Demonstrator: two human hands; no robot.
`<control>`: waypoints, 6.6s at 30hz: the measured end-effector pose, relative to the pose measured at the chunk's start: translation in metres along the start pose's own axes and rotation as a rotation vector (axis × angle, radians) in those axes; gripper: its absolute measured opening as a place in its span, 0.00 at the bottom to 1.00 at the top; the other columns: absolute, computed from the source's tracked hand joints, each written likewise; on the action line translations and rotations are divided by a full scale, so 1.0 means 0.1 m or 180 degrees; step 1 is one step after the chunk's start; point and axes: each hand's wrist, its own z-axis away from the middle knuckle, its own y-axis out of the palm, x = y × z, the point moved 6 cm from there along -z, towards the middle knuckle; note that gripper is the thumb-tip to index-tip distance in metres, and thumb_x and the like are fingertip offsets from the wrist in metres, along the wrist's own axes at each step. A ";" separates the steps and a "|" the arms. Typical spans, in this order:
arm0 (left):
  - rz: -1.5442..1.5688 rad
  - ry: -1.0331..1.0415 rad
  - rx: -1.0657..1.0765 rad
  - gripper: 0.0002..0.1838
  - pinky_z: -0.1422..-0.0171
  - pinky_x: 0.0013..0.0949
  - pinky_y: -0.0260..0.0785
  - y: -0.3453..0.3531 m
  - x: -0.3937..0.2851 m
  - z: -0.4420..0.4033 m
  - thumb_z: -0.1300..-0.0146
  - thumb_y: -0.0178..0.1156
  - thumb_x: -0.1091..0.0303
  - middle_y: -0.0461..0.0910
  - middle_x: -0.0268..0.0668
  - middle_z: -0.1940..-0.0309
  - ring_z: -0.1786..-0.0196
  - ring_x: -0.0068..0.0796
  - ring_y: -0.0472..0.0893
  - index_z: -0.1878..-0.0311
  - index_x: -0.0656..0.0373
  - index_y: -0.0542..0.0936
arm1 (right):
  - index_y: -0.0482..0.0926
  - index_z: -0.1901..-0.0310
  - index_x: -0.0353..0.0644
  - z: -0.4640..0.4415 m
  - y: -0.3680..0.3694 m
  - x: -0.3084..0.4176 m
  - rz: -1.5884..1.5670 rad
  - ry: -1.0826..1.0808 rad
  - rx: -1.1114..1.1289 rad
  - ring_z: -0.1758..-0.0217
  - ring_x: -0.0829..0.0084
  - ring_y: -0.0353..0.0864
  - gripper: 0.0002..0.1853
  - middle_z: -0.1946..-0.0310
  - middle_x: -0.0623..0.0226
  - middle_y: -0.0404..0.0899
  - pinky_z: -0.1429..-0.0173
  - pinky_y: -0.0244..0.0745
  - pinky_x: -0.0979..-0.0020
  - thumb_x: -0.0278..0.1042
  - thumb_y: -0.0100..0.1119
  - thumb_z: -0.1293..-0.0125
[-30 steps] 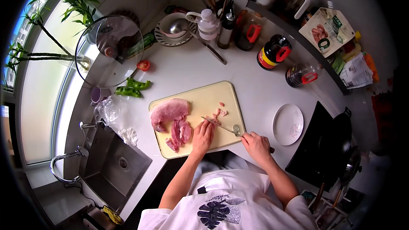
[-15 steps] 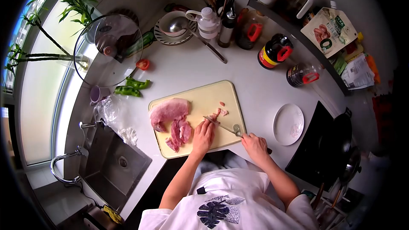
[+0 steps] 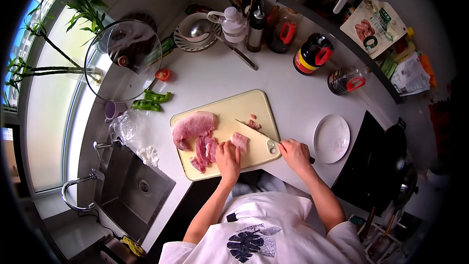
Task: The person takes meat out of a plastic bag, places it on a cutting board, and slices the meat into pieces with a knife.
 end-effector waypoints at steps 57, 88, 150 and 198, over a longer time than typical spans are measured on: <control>-0.0250 0.1529 0.0321 0.17 0.38 0.43 0.71 0.42 -0.07 -0.24 0.36 0.64 0.71 0.79 0.40 0.43 0.42 0.43 0.77 0.44 0.62 0.80 | 0.78 0.60 0.43 0.17 0.06 0.16 0.0235 0.0187 0.0207 0.67 0.50 0.86 0.09 0.69 0.57 0.82 0.60 0.78 0.51 0.40 0.57 0.28; -0.0250 0.1459 0.0334 0.17 0.37 0.45 0.70 0.44 -0.02 -0.22 0.34 0.63 0.68 0.77 0.40 0.42 0.40 0.44 0.76 0.43 0.61 0.79 | 0.78 0.61 0.43 0.31 -0.10 0.26 0.0330 0.0302 0.0268 0.68 0.50 0.86 0.09 0.69 0.56 0.82 0.61 0.79 0.50 0.39 0.56 0.27; -0.0326 0.1400 0.0369 0.20 0.33 0.43 0.68 0.45 -0.01 -0.14 0.35 0.61 0.70 0.76 0.40 0.38 0.37 0.42 0.75 0.39 0.61 0.78 | 0.79 0.64 0.41 -0.07 0.19 0.21 0.0116 -0.0117 -0.0036 0.68 0.49 0.84 0.12 0.70 0.56 0.82 0.63 0.78 0.50 0.42 0.59 0.29; -0.0277 0.1441 0.0308 0.18 0.33 0.45 0.69 0.44 -0.01 -0.14 0.34 0.62 0.69 0.76 0.42 0.39 0.36 0.44 0.74 0.42 0.62 0.79 | 0.78 0.59 0.41 0.11 0.23 0.22 0.0309 0.0092 0.0230 0.65 0.48 0.86 0.11 0.67 0.53 0.83 0.59 0.79 0.48 0.40 0.56 0.27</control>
